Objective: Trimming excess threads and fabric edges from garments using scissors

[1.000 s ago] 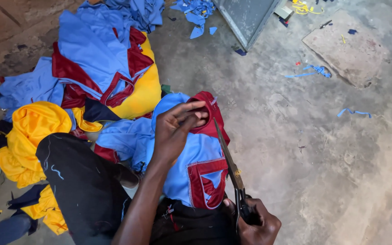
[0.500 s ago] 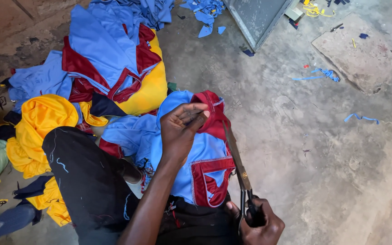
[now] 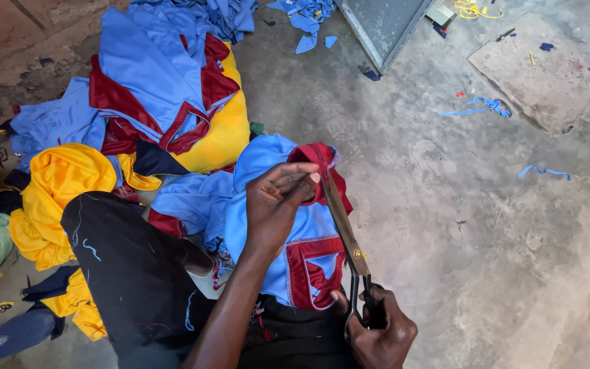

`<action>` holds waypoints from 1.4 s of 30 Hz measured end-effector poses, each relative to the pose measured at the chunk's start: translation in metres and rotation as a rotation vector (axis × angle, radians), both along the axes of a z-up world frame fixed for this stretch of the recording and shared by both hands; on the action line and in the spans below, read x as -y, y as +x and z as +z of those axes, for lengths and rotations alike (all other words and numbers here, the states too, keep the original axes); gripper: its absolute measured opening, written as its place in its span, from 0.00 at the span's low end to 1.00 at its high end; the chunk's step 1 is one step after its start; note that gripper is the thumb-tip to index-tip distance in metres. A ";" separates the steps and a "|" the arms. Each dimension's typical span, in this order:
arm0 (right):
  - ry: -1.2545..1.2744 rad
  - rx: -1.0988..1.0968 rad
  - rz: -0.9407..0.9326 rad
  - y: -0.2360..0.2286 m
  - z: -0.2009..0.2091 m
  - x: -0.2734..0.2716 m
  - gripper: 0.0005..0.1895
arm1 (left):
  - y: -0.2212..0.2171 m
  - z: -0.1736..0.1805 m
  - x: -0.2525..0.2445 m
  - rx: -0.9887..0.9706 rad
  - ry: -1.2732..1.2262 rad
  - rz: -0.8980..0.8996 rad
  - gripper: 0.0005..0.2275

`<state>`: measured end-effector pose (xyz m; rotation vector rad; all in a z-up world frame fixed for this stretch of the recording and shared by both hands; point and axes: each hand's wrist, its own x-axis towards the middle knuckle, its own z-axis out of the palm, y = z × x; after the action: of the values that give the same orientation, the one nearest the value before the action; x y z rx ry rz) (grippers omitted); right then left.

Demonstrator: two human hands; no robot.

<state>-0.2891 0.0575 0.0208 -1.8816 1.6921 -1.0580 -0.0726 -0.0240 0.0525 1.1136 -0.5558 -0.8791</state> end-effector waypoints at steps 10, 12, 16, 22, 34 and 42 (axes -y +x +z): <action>0.070 0.078 0.021 -0.004 -0.006 0.005 0.15 | 0.000 0.002 -0.001 -0.106 0.053 -0.024 0.15; 0.056 0.151 0.038 0.000 -0.003 0.003 0.17 | 0.004 0.002 0.000 -0.124 0.091 -0.063 0.20; 0.122 0.256 -0.001 0.004 0.002 0.001 0.13 | 0.013 -0.020 0.016 0.031 0.130 -0.059 0.30; 0.121 0.236 -0.012 0.002 0.002 0.009 0.14 | 0.008 -0.032 0.018 0.150 0.036 -0.066 0.31; 0.136 0.322 0.022 -0.002 0.000 0.015 0.12 | -0.006 0.000 -0.038 0.151 0.009 -0.212 0.36; 0.109 0.212 0.040 -0.004 0.000 0.012 0.13 | 0.064 0.001 -0.028 -0.294 0.140 0.081 0.27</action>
<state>-0.2927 0.0456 0.0204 -1.6646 1.5533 -1.0849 -0.0085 0.0040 0.0538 1.1006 -0.2076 -1.0007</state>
